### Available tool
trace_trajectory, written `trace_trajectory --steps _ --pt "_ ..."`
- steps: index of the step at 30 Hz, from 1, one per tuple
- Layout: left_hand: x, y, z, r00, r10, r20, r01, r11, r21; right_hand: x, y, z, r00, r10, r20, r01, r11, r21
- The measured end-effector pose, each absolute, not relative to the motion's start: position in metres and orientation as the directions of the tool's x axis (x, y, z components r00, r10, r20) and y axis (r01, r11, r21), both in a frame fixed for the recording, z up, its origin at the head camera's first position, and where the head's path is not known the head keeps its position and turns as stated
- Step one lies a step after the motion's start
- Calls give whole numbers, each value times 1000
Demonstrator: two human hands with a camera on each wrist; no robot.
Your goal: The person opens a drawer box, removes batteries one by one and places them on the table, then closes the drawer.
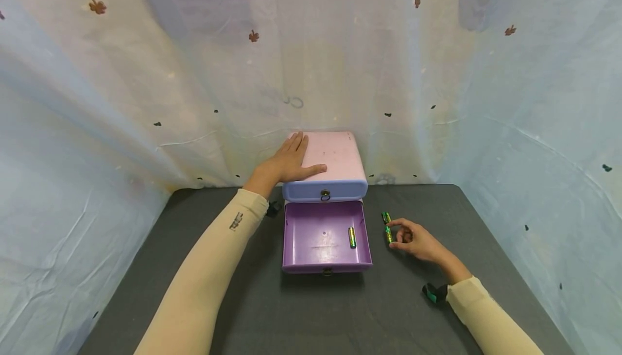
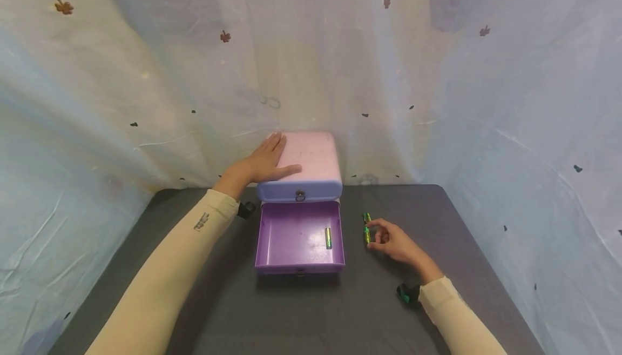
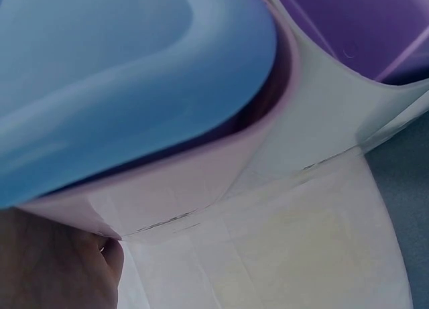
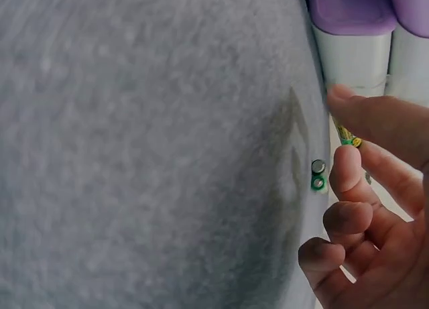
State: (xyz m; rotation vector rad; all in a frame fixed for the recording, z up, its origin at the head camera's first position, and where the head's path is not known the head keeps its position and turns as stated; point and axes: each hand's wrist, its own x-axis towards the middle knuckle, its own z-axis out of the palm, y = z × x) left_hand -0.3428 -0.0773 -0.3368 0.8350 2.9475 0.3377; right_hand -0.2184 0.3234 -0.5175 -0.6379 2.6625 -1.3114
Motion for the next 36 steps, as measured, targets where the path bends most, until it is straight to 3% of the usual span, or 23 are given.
trace_trajectory --steps 11,17,29,36 --pt "-353 -75 -342 -862 505 -36 487 846 218 -226 327 -525 -921 -386 53 -280 563 -778" --pt "-342 -76 -336 -856 517 -14 499 833 239 -227 327 -525 -917 -397 42 -282 570 -772" --pt "-360 -75 -347 -859 510 -32 489 839 239 -230 330 -527 -914 -405 34 -285 579 -764" --pt "-350 -76 -341 -857 515 -20 499 839 215 -230 331 -528 -916 -399 33 -285 591 -755"
